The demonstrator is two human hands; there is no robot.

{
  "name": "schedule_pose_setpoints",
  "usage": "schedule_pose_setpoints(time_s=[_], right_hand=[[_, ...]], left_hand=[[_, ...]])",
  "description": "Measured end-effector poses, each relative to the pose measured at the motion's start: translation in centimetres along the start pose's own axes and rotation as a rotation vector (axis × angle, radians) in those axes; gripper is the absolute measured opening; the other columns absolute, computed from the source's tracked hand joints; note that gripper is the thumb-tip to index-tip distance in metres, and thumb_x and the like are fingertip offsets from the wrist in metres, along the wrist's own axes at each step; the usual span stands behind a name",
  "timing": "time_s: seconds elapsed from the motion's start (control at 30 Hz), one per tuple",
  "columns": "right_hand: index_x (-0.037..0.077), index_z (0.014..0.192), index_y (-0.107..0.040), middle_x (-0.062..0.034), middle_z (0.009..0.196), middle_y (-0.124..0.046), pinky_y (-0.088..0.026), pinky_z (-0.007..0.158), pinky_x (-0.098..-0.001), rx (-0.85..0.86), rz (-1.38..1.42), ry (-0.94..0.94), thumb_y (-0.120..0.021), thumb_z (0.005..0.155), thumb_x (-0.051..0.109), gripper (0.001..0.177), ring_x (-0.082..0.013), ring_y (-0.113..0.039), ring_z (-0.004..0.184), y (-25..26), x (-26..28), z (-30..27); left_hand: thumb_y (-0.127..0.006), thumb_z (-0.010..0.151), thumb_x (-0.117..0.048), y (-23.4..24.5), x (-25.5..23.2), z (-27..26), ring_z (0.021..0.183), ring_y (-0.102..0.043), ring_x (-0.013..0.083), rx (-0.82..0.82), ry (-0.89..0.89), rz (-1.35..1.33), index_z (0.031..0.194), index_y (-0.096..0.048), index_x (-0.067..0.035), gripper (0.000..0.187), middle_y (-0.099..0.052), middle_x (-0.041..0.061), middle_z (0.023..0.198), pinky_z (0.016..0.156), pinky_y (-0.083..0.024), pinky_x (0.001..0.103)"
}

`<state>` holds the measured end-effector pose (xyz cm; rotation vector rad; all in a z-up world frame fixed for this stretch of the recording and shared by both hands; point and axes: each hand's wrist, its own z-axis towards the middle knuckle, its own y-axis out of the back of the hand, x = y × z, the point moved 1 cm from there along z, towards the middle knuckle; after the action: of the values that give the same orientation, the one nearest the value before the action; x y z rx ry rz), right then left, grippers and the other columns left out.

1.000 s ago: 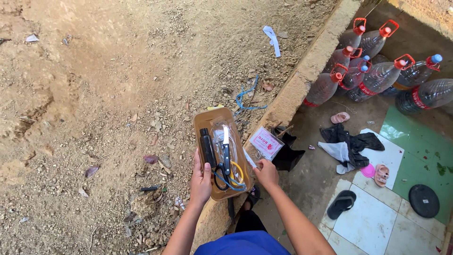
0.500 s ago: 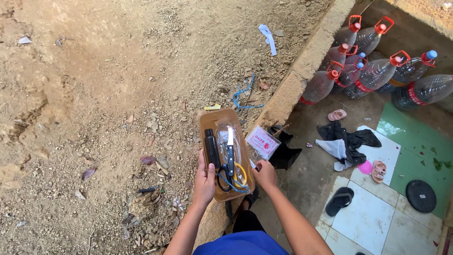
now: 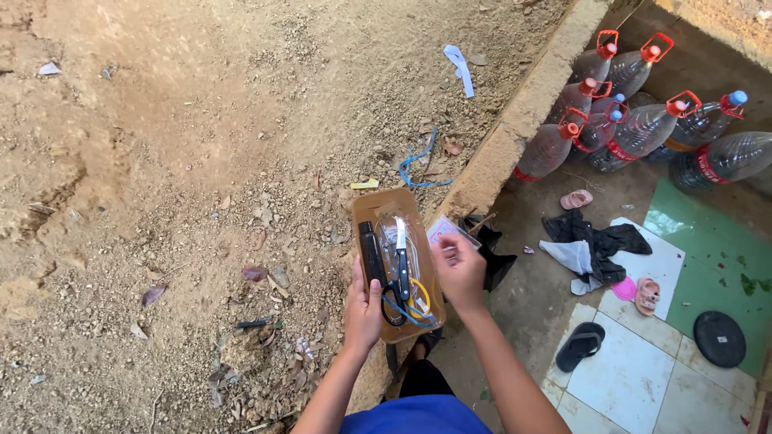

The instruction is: Organizing various tools and miscellaneous items from a tray into a plastic container.

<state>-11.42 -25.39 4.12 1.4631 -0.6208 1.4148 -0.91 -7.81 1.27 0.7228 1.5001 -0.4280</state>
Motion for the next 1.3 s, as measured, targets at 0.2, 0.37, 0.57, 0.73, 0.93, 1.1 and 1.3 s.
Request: schedule_pose_setpoints(time_s=[0.2,0.37,0.57,0.73,0.93,1.1,1.3], right_hand=[[-0.004,0.110,-0.060,-0.0266,0.093,-0.069,-0.055,0.073,-0.0507,0.309,-0.646,0.101,-0.083,0.077,0.017,0.045,-0.0455,-0.068,0.086,-3.9,-0.2,-1.7],[-0.004,0.121,-0.056,-0.0271,0.091,-0.070,-0.055,0.076,-0.0524,0.295,-0.612,-0.001,-0.076,0.076,0.011,0.051,-0.0464,-0.068,0.087,-4.4,-0.4,-2.1],[-0.001,0.107,-0.068,-0.0094,0.080,-0.075,-0.056,0.063,-0.0331,0.350,-0.164,-0.257,-0.073,0.076,0.014,0.034,-0.0167,-0.069,0.068,-5.5,-1.8,-1.9],[0.000,0.096,-0.074,-0.0087,0.077,-0.073,-0.051,0.059,-0.0320,0.484,-0.156,-0.386,-0.075,0.085,0.020,0.023,-0.0117,-0.062,0.065,-7.1,-4.7,-2.0],[0.000,0.095,-0.073,-0.0068,0.082,-0.076,-0.057,0.064,-0.0313,0.539,-0.234,-0.336,-0.087,0.074,0.028,0.038,-0.0131,-0.071,0.069,-7.4,-2.1,-1.8],[-0.004,0.088,-0.077,-0.0139,0.079,-0.078,-0.060,0.066,-0.0335,0.567,-0.318,-0.376,-0.084,0.073,0.026,0.034,-0.0171,-0.074,0.067,-8.2,-4.2,-1.7],[-0.002,0.100,-0.076,-0.0097,0.087,-0.080,-0.060,0.064,-0.0303,0.597,-0.044,-0.342,-0.084,0.077,0.023,0.034,-0.0142,-0.072,0.071,-6.2,-5.1,-0.6]], left_hand=[[-0.044,0.103,-0.038,-1.2,-0.3,-0.7,0.117,-0.061,0.0306,0.015,0.227,0.204,0.164,-0.019,-0.021,0.069,-0.060,0.019,0.128,0.102,-0.046,0.040],[-0.045,0.106,-0.036,-1.3,1.8,-1.0,0.116,-0.059,0.0326,-0.040,0.006,0.152,0.164,-0.018,-0.017,0.067,-0.058,0.021,0.129,0.102,-0.045,0.043],[-0.044,0.104,-0.038,-0.8,1.7,-1.0,0.111,-0.063,0.0294,-0.007,0.146,0.175,0.164,-0.018,-0.022,0.067,-0.061,0.017,0.122,0.097,-0.049,0.041],[-0.044,0.104,-0.039,-0.9,2.4,-1.4,0.111,-0.063,0.0311,-0.005,0.121,0.209,0.164,-0.018,-0.022,0.067,-0.060,0.018,0.124,0.095,-0.049,0.042],[-0.043,0.105,-0.040,-0.3,1.6,-1.6,0.109,-0.063,0.0314,0.022,0.123,0.181,0.164,-0.019,-0.024,0.066,-0.058,0.018,0.121,0.093,-0.050,0.042],[-0.043,0.104,-0.041,-0.8,2.8,-1.8,0.104,-0.064,0.0309,0.011,0.103,0.253,0.163,-0.019,-0.024,0.066,-0.059,0.018,0.119,0.089,-0.051,0.041],[-0.043,0.105,-0.037,0.2,2.5,-0.8,0.109,-0.060,0.0323,-0.013,0.149,0.253,0.165,-0.019,-0.023,0.066,-0.060,0.020,0.116,0.097,-0.047,0.042]])
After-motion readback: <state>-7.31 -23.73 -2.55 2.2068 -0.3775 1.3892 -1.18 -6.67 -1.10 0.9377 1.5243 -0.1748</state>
